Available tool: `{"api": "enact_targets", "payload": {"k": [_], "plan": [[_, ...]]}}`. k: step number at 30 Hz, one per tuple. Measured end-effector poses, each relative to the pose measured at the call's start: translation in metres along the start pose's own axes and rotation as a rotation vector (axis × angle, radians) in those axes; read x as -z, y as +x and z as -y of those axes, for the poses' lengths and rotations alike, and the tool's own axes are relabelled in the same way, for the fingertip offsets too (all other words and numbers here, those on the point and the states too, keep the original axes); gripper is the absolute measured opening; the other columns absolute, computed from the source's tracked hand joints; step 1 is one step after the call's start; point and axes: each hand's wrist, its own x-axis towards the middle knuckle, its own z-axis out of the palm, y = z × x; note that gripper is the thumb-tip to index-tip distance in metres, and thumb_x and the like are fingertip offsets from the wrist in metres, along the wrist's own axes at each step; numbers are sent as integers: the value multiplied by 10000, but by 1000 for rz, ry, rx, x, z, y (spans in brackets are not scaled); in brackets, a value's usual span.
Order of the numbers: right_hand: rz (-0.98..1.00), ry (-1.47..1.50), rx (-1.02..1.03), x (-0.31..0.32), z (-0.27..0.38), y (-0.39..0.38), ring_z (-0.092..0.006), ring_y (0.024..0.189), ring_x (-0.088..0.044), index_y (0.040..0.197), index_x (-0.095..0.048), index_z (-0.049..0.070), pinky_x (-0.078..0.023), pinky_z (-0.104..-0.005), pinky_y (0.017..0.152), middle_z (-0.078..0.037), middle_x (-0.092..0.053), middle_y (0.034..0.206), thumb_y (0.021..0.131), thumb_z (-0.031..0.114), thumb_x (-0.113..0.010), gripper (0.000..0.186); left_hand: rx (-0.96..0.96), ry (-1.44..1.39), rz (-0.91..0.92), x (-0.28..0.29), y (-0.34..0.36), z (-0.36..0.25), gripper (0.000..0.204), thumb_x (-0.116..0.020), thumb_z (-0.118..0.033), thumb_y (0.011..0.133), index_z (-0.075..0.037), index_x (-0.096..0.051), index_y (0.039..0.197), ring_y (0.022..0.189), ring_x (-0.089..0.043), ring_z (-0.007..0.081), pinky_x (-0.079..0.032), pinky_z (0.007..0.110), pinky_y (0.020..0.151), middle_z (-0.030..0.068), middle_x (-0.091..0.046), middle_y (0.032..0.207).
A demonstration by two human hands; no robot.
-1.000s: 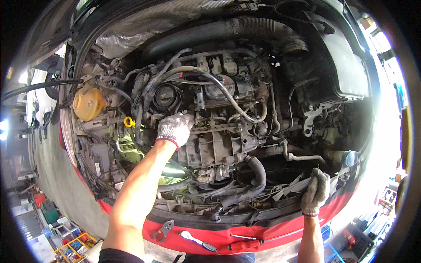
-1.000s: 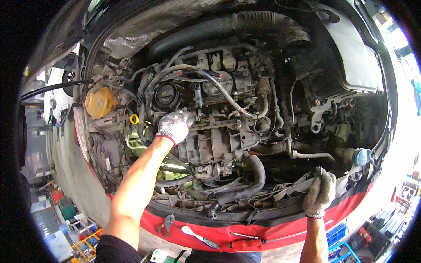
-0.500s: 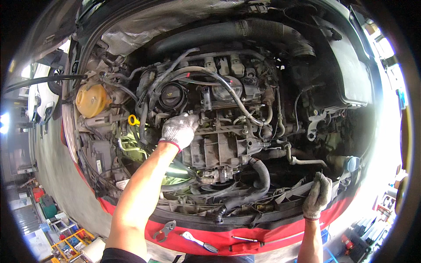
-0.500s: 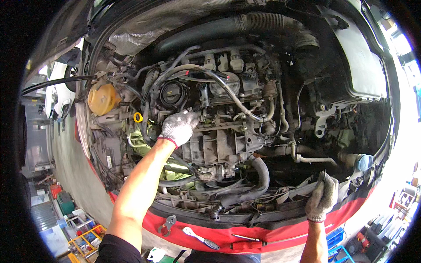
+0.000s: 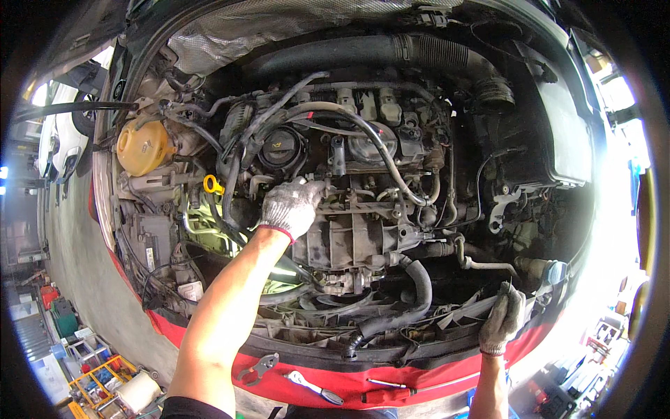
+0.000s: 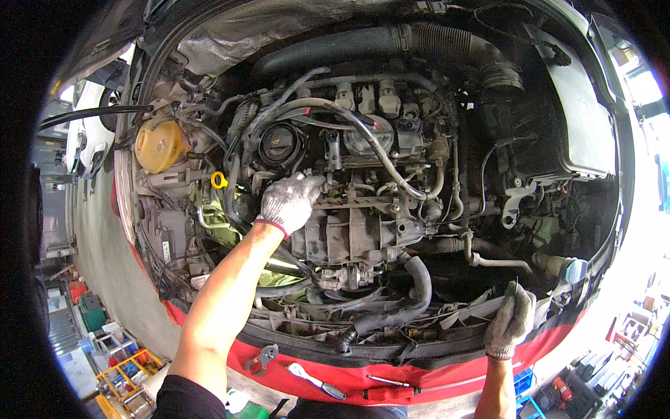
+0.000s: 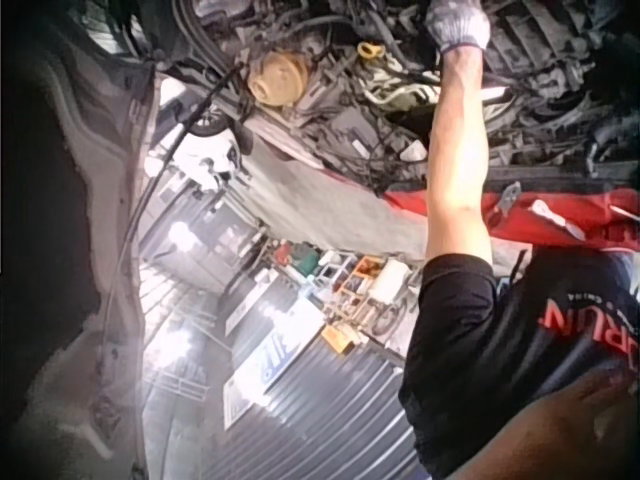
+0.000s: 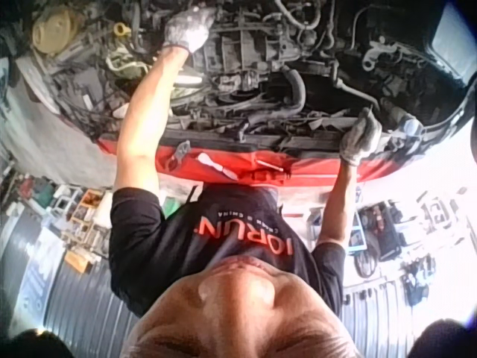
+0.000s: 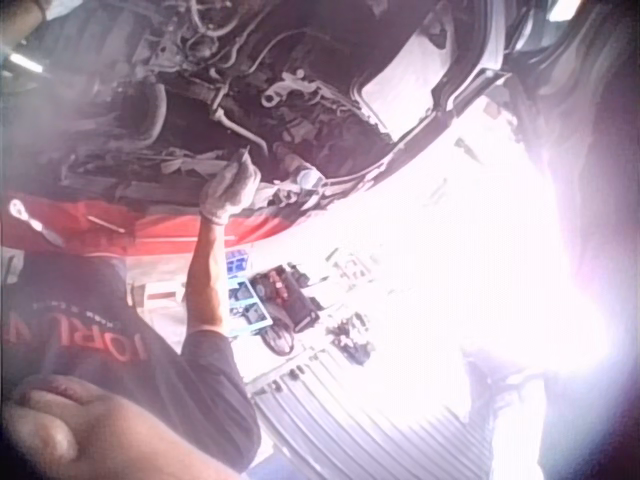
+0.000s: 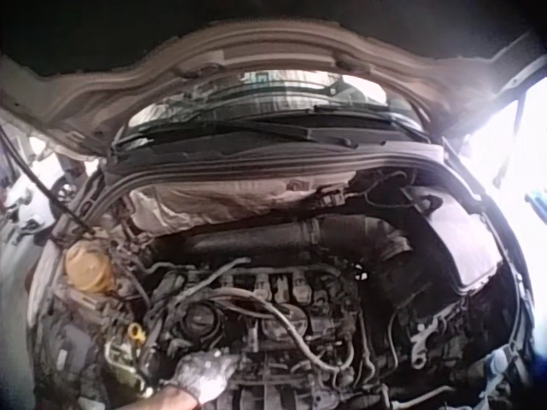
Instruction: The person works on a car engine with the hood open, using a flashlight to illuminate the engine bay. They manipulate hoses and components with gloved hands, occasionally using pliers to adjust parts. The person moves around the engine bay, inspecting and adjusting various components throughout the clip.
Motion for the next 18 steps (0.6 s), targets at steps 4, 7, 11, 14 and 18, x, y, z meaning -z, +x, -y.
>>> {"api": "enact_targets", "payload": {"k": [4, 7, 11, 14, 18], "plan": [[-30, 51, -8, -3, -6, -3, -237, 842, -571, 1089, -646, -57, -473, -332, 781, -141, -612, 946, 948, -25, -500, 205, 9, -28, 15, 1, 0, 2, 301, -542, -265, 982, -152, -663, 1233, 999, -683, 350, -550, 480, 869, 163, -702, 1110], [-36, 80, -32, -2, -10, -7, -228, 844, -576, 1089, -648, -53, -480, -327, 785, -136, -611, 951, 942, -34, -505, 207, 5, -50, 15, 2, 3, -2, 307, -549, -274, 976, -139, -666, 1226, 992, -678, 361, -546, 480, 871, 172, -697, 1107], [-6, 21, -34, 1, -5, -2, -238, 851, -605, 1086, -656, -42, -502, -331, 803, -139, -626, 954, 922, -37, -518, 214, -41, -10, -86, -11, 1, 3, 280, -513, -304, 995, -165, -678, 1172, 947, -693, 364, -557, 497, 828, 143, -696, 1085], [-12, -9, -31, 0, -10, -2, -284, 853, -634, 1078, -669, -31, -520, -364, 797, -157, -680, 983, 889, -37, -544, 227, -69, 2, -121, -14, 1, 4, 282, -522, -305, 989, -153, -679, 1166, 937, -688, 378, -551, 497, 828, 155, -693, 1073], [-35, 1, 10, 0, -10, -1, -306, 844, -645, 1061, -676, -25, -521, -378, 777, -165, -699, 986, 879, -40, -556, 219, -74, -13, -103, -11, -1, 9, 294, -552, -275, 972, -143, -675, 1204, 962, -670, 380, -536, 497, 846, 172, -681, 1064]]}}
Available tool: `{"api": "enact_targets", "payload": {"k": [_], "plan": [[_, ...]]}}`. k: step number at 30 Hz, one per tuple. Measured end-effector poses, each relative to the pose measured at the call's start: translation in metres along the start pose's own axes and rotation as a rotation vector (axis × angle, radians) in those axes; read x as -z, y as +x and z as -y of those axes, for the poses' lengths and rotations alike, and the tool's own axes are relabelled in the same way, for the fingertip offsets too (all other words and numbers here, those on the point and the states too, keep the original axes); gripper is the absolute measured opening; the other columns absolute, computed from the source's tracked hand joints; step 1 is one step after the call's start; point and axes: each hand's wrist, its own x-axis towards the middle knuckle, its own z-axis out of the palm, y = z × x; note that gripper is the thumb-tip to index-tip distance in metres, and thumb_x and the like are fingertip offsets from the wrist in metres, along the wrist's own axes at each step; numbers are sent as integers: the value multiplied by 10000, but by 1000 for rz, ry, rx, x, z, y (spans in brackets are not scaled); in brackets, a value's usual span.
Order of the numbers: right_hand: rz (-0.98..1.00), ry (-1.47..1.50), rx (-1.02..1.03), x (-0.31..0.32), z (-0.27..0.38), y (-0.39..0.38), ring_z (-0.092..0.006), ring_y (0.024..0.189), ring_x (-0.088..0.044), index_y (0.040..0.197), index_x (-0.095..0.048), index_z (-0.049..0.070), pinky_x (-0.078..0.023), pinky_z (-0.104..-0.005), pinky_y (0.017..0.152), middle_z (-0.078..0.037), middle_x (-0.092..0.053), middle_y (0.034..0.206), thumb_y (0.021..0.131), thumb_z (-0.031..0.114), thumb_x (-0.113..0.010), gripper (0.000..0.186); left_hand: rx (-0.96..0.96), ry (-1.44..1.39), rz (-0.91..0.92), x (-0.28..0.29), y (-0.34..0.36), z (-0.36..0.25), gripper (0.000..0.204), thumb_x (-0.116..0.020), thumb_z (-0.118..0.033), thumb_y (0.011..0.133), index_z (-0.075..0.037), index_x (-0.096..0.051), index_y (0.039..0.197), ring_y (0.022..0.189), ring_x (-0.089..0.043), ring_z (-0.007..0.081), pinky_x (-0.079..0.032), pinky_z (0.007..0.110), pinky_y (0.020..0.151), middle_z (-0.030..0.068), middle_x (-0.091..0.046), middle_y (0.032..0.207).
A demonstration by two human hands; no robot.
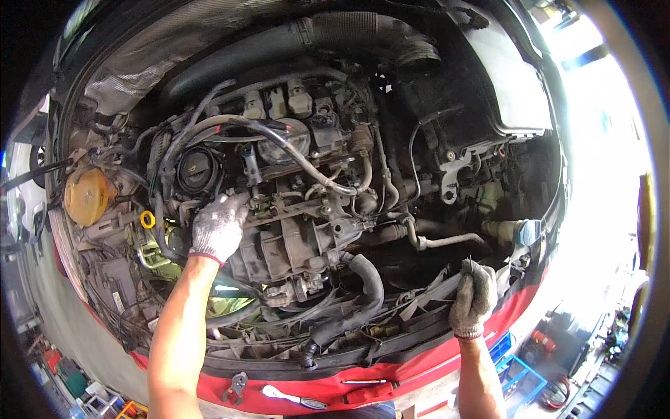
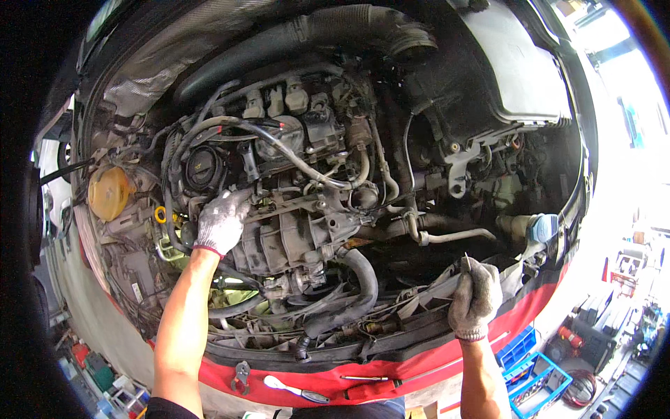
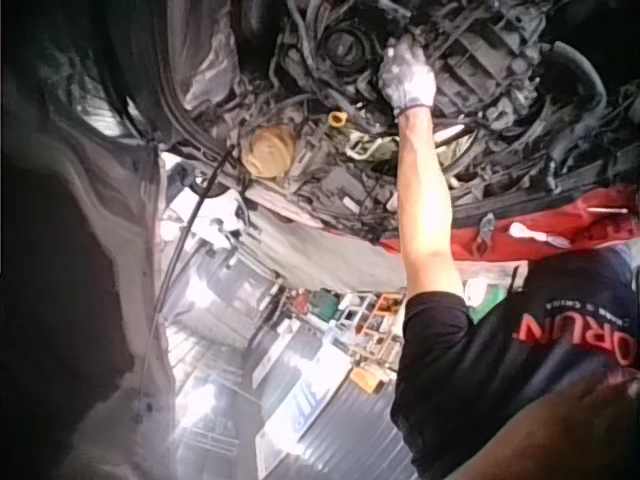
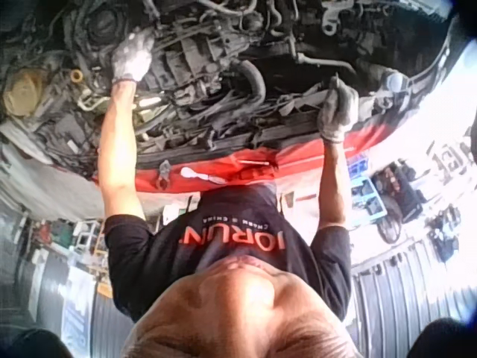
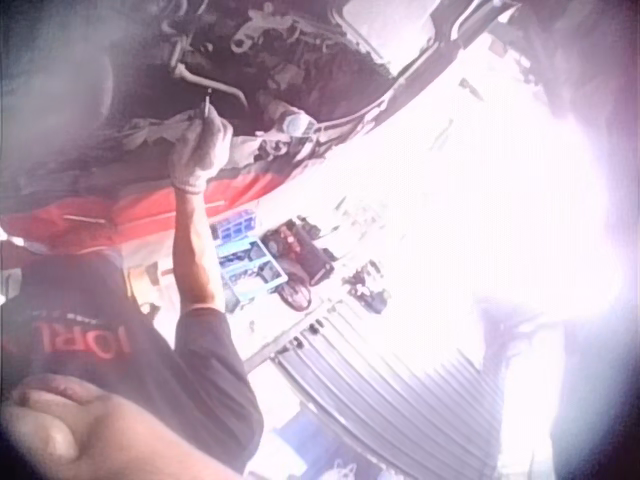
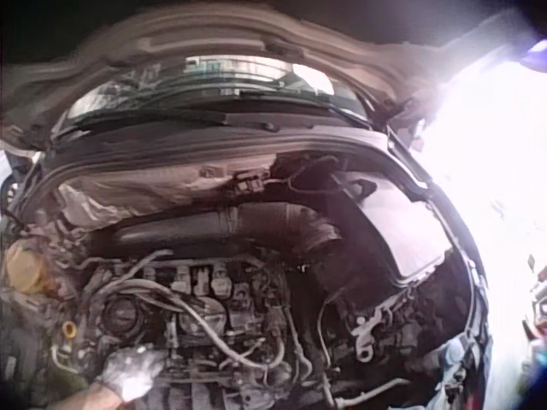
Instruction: The person works on a car engine with the hood open, using a flashlight to illuminate the engine bay. They manipulate hoses and components with gloved hands, occasionally using pliers to adjust parts. The person moves around the engine bay, inspecting and adjusting various components throughout the clip.
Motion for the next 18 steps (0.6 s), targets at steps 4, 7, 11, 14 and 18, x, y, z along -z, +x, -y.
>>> {"api": "enact_targets", "payload": {"k": [4, 7, 11, 14, 18], "plan": [[-4, 37, -2, 1, 1, 1, -307, 833, -638, 1064, -673, -22, -518, -380, 768, -161, -697, 983, 882, -26, -557, 216, -39, -24, -25, 0, 0, -3, 290, -562, -256, 968, -145, -671, 1213, 956, -665, 380, -536, 496, 843, 172, -677, 1054], [18, 30, -11, 5, 2, 0, -229, 831, -568, 1077, -657, -43, -475, -325, 765, -118, -629, 927, 930, -41, -518, 202, 35, -66, 93, 7, 6, -13, 332, -565, -229, 964, -121, -651, 1266, 1010, -644, 403, -522, 497, 883, 203, -668, 1090], [28, 31, -40, 2, 2, -1, -299, 826, -626, 1076, -668, -23, -511, -371, 764, -160, -686, 980, 882, -27, -548, 228, 15, -13, 61, 6, 2, -4, 309, -561, -261, 968, -158, -661, 1243, 972, -667, 371, -538, 494, 848, 166, -679, 1100], [9, 34, -46, 1, 1, -3, -289, 826, -624, 1077, -667, -26, -511, -364, 767, -161, -679, 969, 883, -30, -546, 229, 45, 11, 68, 1, 2, -4, 315, -563, -269, 965, -166, -664, 1245, 981, -668, 372, -538, 497, 857, 166, -679, 1117], [20, 31, -89, 4, 2, -3, -272, 859, -624, 1075, -667, -30, -510, -361, 787, -162, -667, 975, 901, -28, -539, 216, 23, -8, 49, 6, 3, -9, 315, -561, -269, 965, -147, -665, 1236, 994, -669, 379, -542, 498, 863, 172, -674, 1132]]}}
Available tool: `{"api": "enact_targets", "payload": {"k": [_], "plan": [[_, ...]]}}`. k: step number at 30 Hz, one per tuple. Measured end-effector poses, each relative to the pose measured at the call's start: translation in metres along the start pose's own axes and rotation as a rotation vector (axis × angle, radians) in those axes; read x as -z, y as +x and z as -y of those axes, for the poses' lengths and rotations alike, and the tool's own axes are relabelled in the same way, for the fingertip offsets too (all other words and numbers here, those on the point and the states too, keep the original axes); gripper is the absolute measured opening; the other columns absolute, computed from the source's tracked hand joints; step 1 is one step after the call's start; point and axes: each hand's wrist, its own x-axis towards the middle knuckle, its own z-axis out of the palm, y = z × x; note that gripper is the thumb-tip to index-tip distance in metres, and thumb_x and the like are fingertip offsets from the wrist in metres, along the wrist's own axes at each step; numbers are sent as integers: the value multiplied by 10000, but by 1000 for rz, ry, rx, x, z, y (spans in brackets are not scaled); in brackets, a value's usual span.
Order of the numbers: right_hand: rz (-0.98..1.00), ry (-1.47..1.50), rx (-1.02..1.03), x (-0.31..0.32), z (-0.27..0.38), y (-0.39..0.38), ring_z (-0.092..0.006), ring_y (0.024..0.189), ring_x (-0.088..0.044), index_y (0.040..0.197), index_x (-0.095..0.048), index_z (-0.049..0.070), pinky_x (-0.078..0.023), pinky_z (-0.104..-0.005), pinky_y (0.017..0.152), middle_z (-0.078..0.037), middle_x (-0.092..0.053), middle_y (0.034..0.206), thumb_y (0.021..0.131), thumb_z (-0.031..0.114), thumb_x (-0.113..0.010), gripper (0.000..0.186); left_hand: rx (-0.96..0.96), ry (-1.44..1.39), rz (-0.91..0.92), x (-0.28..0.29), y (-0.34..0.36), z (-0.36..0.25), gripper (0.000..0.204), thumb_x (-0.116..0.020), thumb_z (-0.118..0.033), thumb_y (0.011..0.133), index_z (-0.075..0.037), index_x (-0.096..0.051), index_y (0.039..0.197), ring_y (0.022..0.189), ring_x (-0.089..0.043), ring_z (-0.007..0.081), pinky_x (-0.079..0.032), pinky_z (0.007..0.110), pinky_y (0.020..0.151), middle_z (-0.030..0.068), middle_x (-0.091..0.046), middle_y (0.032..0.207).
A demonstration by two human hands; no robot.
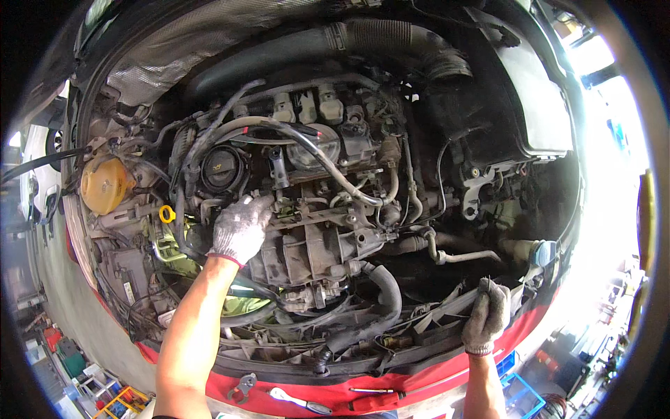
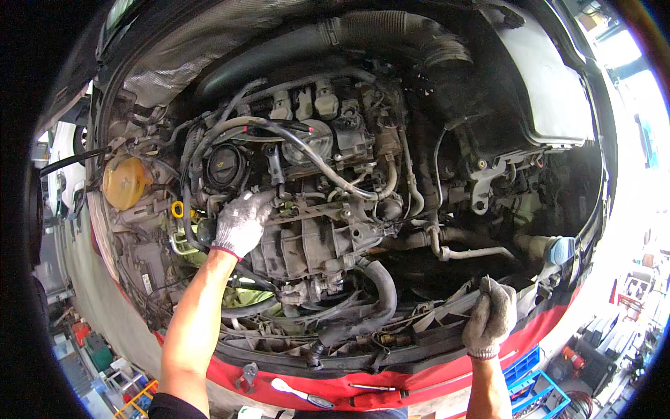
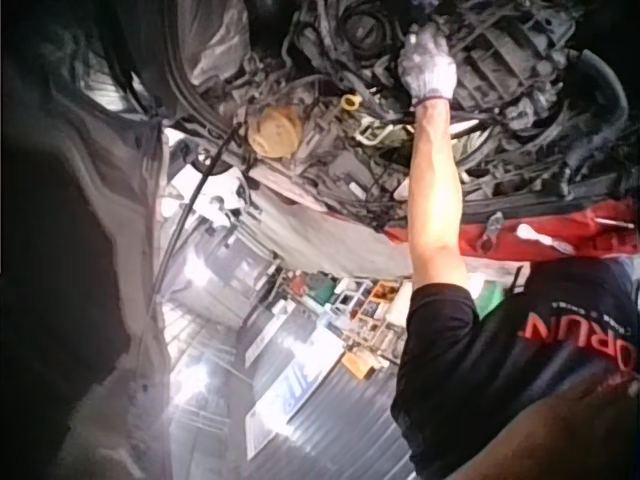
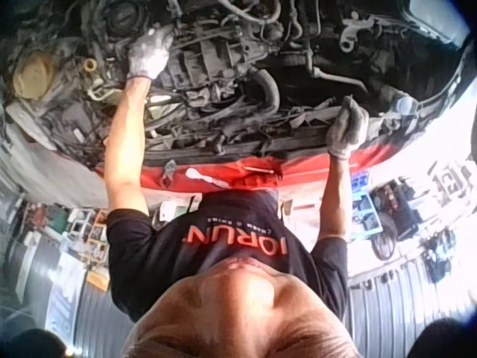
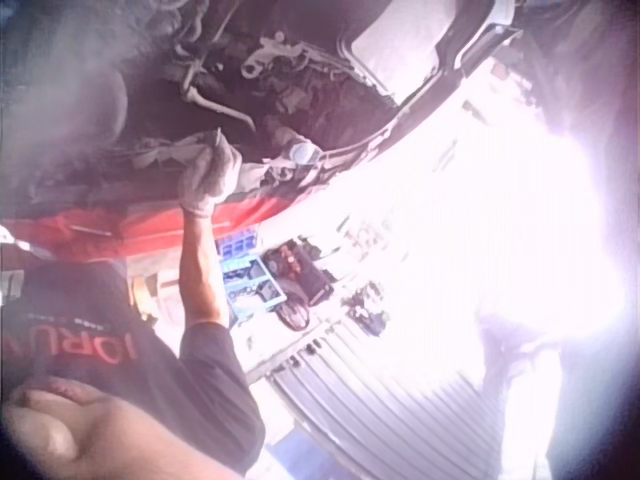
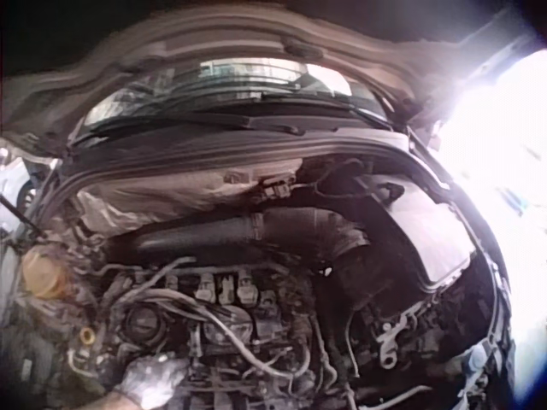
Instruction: The person works on a car engine with the hood open, using a flashlight to illuminate the engine bay. They manipulate hoses and components with gloved hands, occasionally using pliers to adjust parts. The person moves around the engine bay, inspecting and adjusting various components throughout the clip.
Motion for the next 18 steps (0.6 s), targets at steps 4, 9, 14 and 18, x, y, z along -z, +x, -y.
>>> {"api": "enact_targets", "payload": {"k": [4, 9, 14, 18], "plan": [[11, 0, 26, -2, 0, 0, -265, 861, -611, 1079, -666, -27, -501, -353, 801, -152, -656, 971, 912, -28, -545, 206, -1, -11, -26, -1, -3, 5, 298, -559, -276, 969, -154, -672, 1217, 968, -677, 377, -552, 493, 834, 162, -677, 1118], [-13, -7, 38, -3, 0, 0, -261, 835, -589, 1071, -663, -34, -488, -365, 783, -135, -631, 925, 957, 57, -543, 189, 43, -21, 25, -1, 0, -2, 294, -553, -291, 981, -154, -672, 1212, 946, -675, 386, -552, 498, 820, 170, -680, 1085], [-7, -13, 44, -5, 3, 1, -272, 842, -588, 1071, -660, -44, -484, -361, 785, -149, -638, 941, 932, 12, -515, 209, 97, -38, 109, 7, 0, -2, 319, -547, -305, 994, -163, -660, 1256, 1013, -670, 400, -548, 495, 881, 188, -684, 1153], [7, -30, 48, -4, 4, 1, -263, 850, -587, 1061, -655, -56, -484, -359, 793, -149, -632, 939, 926, -5, -498, 214, 27, 30, 165, -8, 3, 9, 339, -557, -220, 954, -138, -652, 1269, 1158, -630, 338, -532, 478, 946, 108, -669, 1224]]}}
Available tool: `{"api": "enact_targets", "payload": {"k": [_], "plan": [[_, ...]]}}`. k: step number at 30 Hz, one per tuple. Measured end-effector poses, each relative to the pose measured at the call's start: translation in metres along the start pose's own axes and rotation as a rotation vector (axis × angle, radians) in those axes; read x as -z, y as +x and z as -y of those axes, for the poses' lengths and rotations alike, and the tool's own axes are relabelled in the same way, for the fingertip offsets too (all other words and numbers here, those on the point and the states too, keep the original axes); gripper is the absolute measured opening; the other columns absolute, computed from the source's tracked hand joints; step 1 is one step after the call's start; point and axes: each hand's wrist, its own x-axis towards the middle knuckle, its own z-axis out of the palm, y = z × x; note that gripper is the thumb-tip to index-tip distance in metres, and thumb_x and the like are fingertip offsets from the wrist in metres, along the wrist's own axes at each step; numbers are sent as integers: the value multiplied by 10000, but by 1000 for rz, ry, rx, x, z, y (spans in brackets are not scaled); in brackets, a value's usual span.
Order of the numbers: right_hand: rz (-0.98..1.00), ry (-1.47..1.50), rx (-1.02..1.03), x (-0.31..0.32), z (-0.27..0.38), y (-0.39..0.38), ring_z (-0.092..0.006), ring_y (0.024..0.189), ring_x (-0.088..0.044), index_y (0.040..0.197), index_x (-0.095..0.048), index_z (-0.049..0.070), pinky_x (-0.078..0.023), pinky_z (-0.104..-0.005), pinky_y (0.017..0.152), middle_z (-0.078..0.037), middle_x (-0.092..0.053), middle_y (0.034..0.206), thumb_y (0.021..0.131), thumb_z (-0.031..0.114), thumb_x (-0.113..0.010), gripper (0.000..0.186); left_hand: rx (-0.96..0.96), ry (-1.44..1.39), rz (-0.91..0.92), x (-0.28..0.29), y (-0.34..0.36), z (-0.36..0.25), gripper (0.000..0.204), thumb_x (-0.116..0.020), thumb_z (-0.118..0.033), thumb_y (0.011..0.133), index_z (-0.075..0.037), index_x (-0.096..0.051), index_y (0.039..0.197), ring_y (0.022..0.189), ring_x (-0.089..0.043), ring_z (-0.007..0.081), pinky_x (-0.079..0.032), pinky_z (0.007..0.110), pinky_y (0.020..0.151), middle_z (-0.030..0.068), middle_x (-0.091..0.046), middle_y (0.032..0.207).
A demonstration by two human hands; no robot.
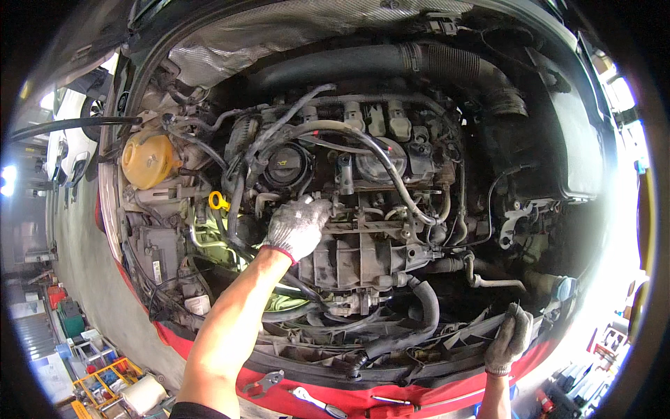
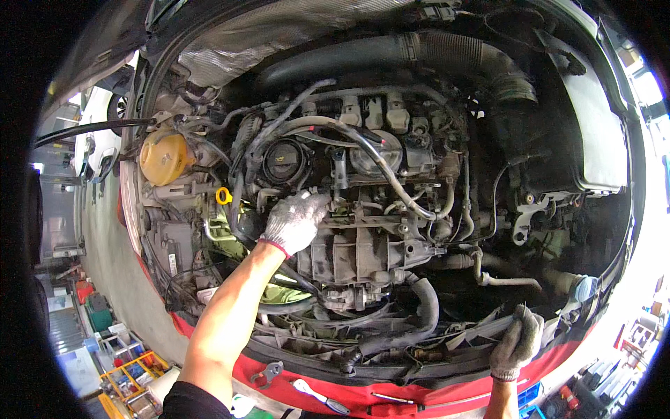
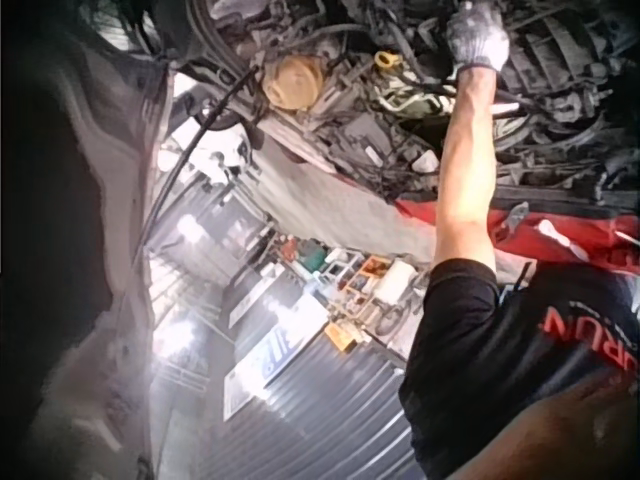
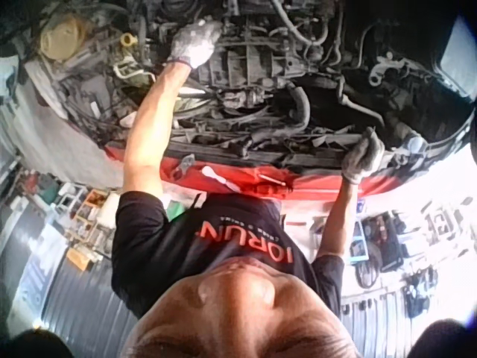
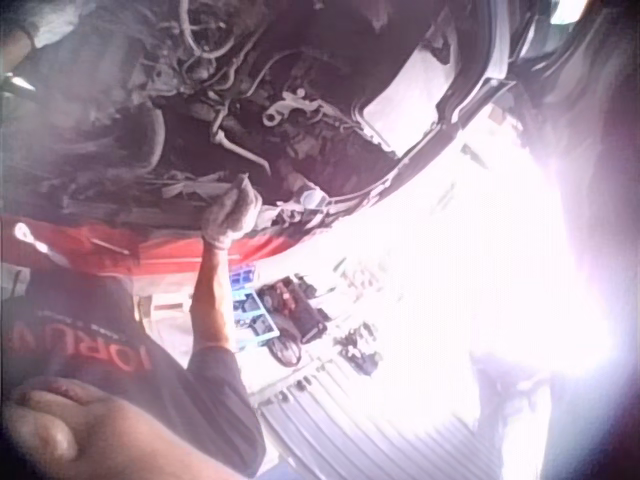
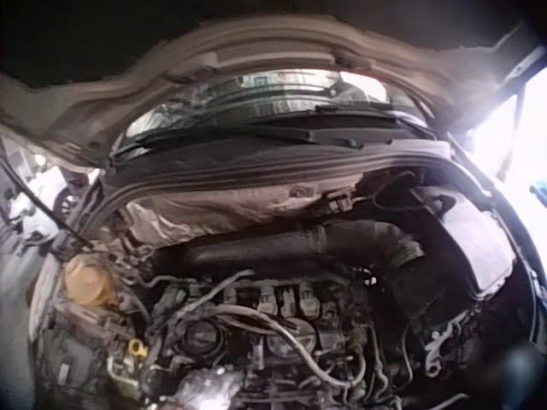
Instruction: The person works on a car engine with the hood open, using a flashlight to illuminate the engine bay. They manipulate hoses and components with gloved hands, occasionally using pliers to adjust parts. The person moves around the engine bay, inspecting and adjusting various components throughout the clip.
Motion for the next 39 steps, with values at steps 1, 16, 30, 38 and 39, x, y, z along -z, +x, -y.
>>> {"api": "enact_targets", "payload": {"k": [1, 16, 30, 38, 39], "plan": [[0, 8, -9, -1, 0, 0, -263, 850, -587, 1061, -655, -56, -484, -358, 796, -149, -631, 941, 927, -5, -497, 213, -23, 28, 10, -3, 0, 4, 342, -561, -201, 940, -135, -651, 1263, 1158, -629, 326, -537, 475, 935, 98, -662, 1228], [10, -8, -13, -1, -1, 0, -263, 850, -583, 1079, -660, -69, -481, -349, 790, -151, -626, 948, 938, -21, -493, 224, 437, -342, -445, 21, -30, -4, 291, -604, -310, 972, -88, -671, 1148, 1023, -677, 396, -541, 485, 894, 203, -703, 1115], [-13, 55, -32, -2, -5, -2, -258, 861, -586, 1082, -653, -59, -481, -345, 805, -147, -626, 953, 939, -28, -507, 207, 515, -655, -449, 8, 1, 3, 345, -688, -258, 904, -54, -710, 1181, 1125, -644, 385, -495, 425, 986, 214, -697, 1169], [-7, 26, 0, 0, 0, 1, -258, 848, -587, 1087, -661, -58, -483, -355, 790, -144, -636, 936, 936, -27, -512, 214, 607, -875, -355, 22, -28, 34, 277, -609, -128, 942, -67, -694, 1199, 892, -719, 209, -546, 348, 828, 144, -746, 1026], [-2, 16, 4, 0, -1, 0, -257, 846, -588, 1088, -662, -58, -485, -351, 789, -143, -637, 939, 934, -39, -508, 218, 552, -796, -393, 20, -35, 42, 279, -564, -69, 969, -54, -666, 1228, 754, -675, 135, -528, 273, 672, 57, -734, 1002]]}}
